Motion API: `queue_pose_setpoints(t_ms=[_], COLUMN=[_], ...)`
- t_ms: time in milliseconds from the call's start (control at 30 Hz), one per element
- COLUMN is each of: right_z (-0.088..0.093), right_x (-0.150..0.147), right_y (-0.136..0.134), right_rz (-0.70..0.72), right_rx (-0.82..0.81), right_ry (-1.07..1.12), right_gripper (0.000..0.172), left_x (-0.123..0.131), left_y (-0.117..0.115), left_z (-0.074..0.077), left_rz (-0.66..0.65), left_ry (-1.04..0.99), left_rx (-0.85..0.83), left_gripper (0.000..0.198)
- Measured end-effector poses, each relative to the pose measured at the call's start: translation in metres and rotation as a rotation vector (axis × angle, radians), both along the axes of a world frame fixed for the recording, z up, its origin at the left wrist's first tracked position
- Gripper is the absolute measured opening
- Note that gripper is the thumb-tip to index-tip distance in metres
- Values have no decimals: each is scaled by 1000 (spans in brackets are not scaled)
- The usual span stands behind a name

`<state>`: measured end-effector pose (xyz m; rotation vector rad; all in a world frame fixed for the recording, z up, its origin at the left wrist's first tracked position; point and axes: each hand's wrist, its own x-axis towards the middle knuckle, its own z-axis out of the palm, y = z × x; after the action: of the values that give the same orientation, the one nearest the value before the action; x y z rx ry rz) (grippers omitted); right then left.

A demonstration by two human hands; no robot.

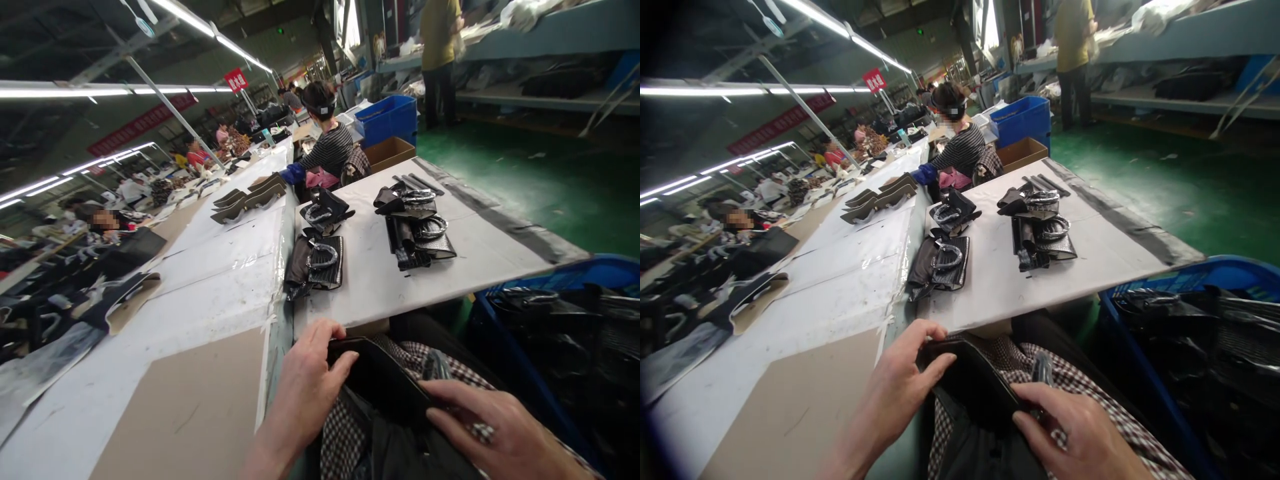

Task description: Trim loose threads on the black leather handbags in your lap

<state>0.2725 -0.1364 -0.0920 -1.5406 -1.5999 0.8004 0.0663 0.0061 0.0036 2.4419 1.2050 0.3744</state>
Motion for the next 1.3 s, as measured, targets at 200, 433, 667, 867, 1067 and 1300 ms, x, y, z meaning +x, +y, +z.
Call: queue_pose_setpoints(t_ms=[200,433,667,867,1067,1300], right_z=[3,1,1,3,-1,3], right_x=[-2,-1,1,0,1,0], right_y=[2,-2,1,2,5,10], right_rz=[23,19,-69,-100,-116,-169], right_rx=[14,69,43,57,-10,41], right_ry=[5,-28,-35,23,86,70], right_gripper=[25,25,21,19,20,21], left_x=[5,16,11,14,14,2], left_y=[-4,-9,0,2,-2,5], left_z=[-2,-15,-13,-15,-8,4], left_rz=[-67,-114,-240,-399,-633,-680], left_ry=[-56,-32,-277,-332,-208,-175], left_rx=[77,211,-96,-99,-79,-176], left_gripper=[16,10,17,17,13,19])
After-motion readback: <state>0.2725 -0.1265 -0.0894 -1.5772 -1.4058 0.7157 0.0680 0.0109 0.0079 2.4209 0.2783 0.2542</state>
